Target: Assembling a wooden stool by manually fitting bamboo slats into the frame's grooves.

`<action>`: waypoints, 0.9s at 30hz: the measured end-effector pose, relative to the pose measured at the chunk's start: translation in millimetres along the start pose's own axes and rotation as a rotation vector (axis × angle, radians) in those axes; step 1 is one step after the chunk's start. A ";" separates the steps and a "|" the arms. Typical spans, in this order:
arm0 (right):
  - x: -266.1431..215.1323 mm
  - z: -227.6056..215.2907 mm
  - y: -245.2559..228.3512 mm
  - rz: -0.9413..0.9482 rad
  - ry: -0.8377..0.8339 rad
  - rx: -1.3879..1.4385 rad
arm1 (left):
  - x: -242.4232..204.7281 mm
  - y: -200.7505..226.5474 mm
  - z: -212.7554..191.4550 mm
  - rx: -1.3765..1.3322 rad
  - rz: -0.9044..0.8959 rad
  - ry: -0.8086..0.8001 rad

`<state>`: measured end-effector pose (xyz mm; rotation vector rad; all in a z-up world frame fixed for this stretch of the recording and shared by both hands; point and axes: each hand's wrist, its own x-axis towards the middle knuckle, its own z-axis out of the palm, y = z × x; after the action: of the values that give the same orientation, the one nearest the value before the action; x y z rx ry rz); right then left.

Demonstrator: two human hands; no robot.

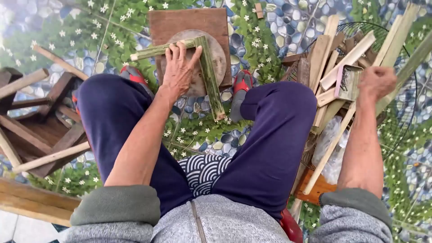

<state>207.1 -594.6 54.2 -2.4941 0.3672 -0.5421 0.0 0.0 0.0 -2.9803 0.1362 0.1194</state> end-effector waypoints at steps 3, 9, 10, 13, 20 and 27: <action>-14.5 -27.0 -98.2 0.100 -0.097 0.297 | -0.5 2.2 -3.1 -0.004 0.000 -0.013; -84.0 -14.0 -265.6 0.233 -0.617 0.975 | -4.7 0.8 -7.0 -0.086 0.019 0.229; -88.0 -22.5 -265.4 0.227 -0.592 0.964 | -4.3 2.4 -5.9 -0.099 0.037 0.245; -96.1 -37.9 -271.0 0.298 -0.696 1.085 | -1.8 2.1 -0.4 -0.124 0.019 0.221; -120.9 -19.4 -310.0 0.183 -0.944 0.966 | -3.6 2.7 -4.9 -0.107 -0.001 0.164; -185.7 54.6 -418.8 0.193 -1.011 0.615 | -0.5 4.2 5.8 -0.075 -0.040 0.095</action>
<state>127.6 -162.9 196.2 -1.7993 0.0156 0.6092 -1.3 -3.2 -6.3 -3.0625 0.0849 -0.0223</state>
